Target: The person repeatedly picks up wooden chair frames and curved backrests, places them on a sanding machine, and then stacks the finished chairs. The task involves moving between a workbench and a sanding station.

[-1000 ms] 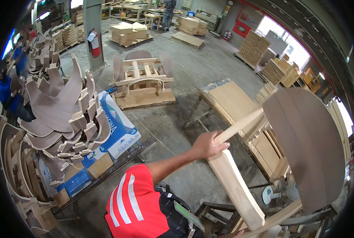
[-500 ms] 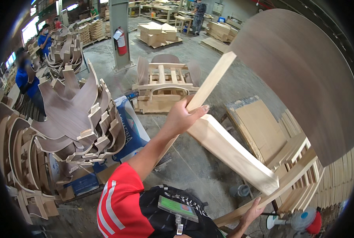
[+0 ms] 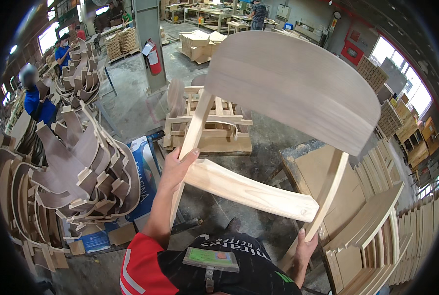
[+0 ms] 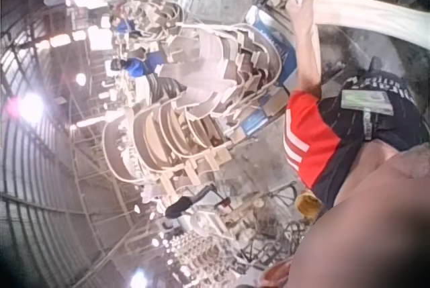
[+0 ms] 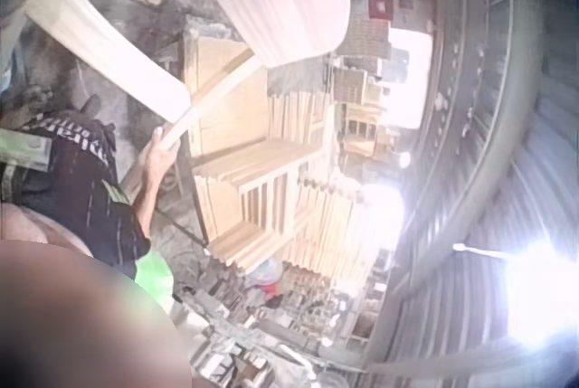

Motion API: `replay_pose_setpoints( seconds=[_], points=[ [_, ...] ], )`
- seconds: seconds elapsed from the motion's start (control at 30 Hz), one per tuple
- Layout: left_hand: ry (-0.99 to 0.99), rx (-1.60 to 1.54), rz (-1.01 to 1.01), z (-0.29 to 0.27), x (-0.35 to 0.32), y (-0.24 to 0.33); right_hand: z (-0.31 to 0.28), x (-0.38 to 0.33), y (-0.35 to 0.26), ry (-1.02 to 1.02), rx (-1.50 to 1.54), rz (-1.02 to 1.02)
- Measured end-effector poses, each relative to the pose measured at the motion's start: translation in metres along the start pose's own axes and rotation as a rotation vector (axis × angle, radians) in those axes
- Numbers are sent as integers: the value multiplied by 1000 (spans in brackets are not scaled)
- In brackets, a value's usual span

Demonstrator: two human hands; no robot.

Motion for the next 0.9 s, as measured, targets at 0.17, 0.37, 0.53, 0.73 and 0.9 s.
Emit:
replay_pose_setpoints(
  seconds=[0.17, 0.37, 0.53, 0.73, 0.9],
  points=[
    [131, 97, -22, -4, 23, -30, 42, 82, -10, -150, -78, 23],
    [280, 174, -92, -33, 45, -47, 118, 154, -11, -338, -128, 102],
    [332, 168, -45, -53, 100, -43, 197, 203, -28, -423, -29, 114],
    [118, 175, 166, -75, 303, 20, 354, 311, -148, -448, -141, 12],
    [-17, 350, 242, -85, 407, -27, 466, 408, -274, -389, -67, -179]
  ],
)
Point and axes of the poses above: each hand's wrist, its own x-axis towards the middle knuckle, its own z-axis out of the palm, y = z × x, the point moved 9 cm from there along x, towards the middle knuckle, and after that the axes turned 12 degrees about z, right-handed, at the moved point
